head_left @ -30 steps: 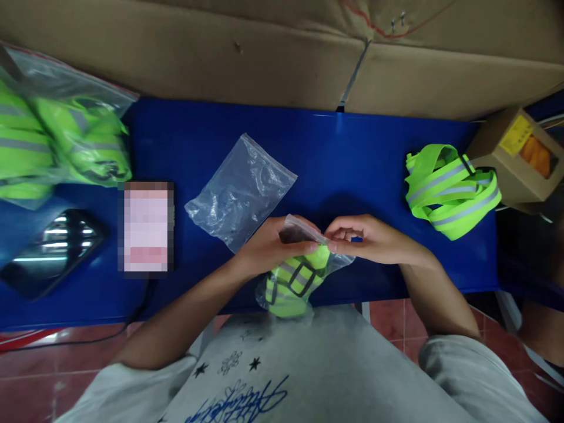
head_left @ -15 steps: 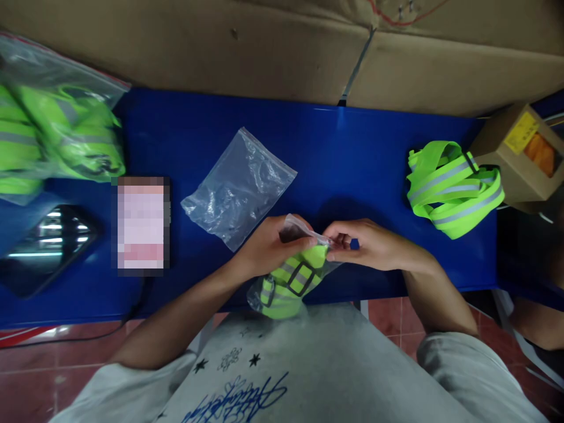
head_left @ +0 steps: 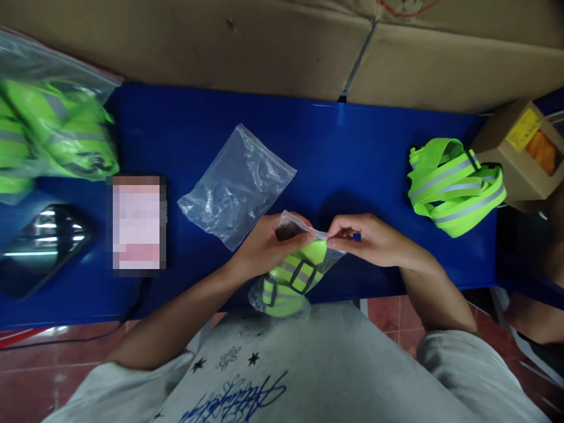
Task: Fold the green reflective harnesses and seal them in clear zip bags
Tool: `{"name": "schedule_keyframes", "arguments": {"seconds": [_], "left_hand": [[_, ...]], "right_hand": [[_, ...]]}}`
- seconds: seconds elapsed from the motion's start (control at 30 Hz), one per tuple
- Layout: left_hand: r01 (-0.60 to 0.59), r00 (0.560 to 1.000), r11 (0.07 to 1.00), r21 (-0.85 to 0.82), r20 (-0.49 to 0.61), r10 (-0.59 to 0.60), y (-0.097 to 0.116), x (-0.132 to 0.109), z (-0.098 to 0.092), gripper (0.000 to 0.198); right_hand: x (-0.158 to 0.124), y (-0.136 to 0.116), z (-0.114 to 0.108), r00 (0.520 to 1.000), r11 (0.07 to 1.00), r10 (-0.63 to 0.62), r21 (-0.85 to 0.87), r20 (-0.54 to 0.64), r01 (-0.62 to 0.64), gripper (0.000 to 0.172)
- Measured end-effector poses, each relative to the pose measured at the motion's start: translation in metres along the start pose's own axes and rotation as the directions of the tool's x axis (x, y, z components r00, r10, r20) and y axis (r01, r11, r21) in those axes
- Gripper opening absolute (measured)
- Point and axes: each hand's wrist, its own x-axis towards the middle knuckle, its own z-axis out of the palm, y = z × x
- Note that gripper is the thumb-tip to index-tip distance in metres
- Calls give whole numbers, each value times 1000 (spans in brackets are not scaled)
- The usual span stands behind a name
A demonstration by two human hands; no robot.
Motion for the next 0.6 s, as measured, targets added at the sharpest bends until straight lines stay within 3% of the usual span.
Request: {"name": "schedule_keyframes", "arguments": {"seconds": [0.2,0.4,0.5,0.6], "left_hand": [[3,1000,1000,30,-31,-2,0,-1,3,26],[-22,999,999,36,-45,23,-2,-2,6,29],[-44,999,997,69,-25,45,-1,-1,5,31],[-71,996,991,114,-38,76,-1,0,3,33]], "right_hand": [[-1,-6,2,997,991,-70,-117,-44,65,18],[2,-2,1,998,998,-64,26,10,63,27],[5,0,5,997,996,-58,69,-51,62,31],[7,1,10,989,994,-105,-13,-104,104,26]]}}
